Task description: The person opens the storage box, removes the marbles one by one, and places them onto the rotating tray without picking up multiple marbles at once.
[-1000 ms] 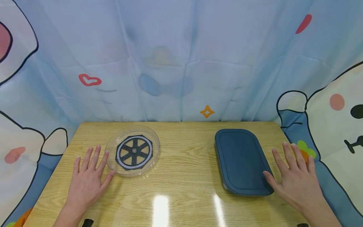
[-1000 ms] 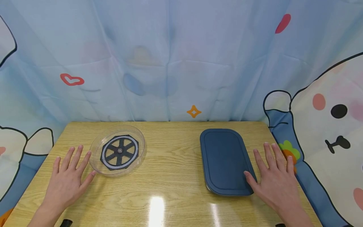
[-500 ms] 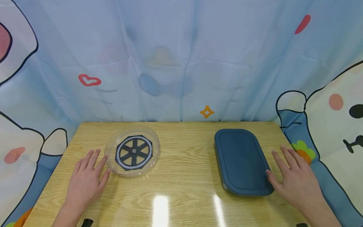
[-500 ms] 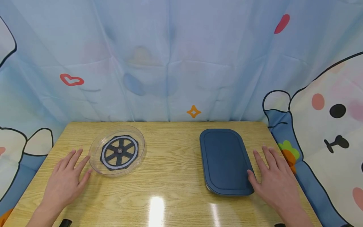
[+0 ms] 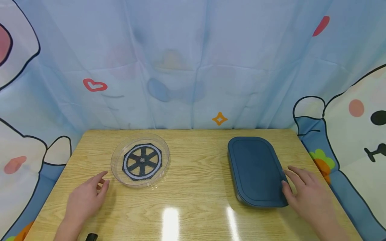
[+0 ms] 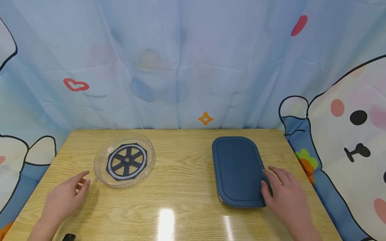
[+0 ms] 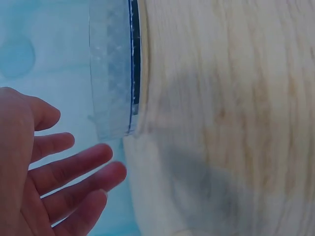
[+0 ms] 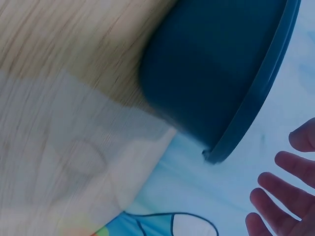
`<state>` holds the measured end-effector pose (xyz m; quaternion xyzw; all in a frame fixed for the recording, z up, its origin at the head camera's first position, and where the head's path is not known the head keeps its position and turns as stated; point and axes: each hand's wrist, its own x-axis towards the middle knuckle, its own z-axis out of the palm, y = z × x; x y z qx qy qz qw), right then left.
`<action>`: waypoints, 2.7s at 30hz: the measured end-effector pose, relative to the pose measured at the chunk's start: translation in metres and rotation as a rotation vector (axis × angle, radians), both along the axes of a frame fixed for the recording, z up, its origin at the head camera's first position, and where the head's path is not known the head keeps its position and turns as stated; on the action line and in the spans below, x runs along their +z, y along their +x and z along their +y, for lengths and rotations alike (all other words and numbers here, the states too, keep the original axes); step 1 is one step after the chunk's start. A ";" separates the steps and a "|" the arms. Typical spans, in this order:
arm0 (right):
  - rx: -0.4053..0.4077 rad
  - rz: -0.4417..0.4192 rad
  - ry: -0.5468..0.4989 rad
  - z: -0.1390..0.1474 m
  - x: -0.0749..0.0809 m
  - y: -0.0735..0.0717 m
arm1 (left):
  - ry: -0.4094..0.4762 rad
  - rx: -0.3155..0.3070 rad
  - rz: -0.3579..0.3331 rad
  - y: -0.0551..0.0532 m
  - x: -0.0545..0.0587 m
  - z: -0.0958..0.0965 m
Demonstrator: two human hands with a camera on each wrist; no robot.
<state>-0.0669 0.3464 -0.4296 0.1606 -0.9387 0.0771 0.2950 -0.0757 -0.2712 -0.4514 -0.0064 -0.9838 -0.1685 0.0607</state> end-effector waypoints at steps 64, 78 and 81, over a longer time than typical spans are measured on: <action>0.397 -0.073 -0.066 -0.107 -0.046 0.002 | 0.862 0.060 -0.200 -0.029 -0.047 0.012; 0.426 -0.091 -0.042 -0.129 -0.046 -0.004 | 0.860 0.062 -0.191 -0.030 -0.048 0.012; 0.439 -0.098 -0.038 -0.133 -0.046 -0.005 | 0.858 0.069 -0.192 -0.030 -0.049 0.012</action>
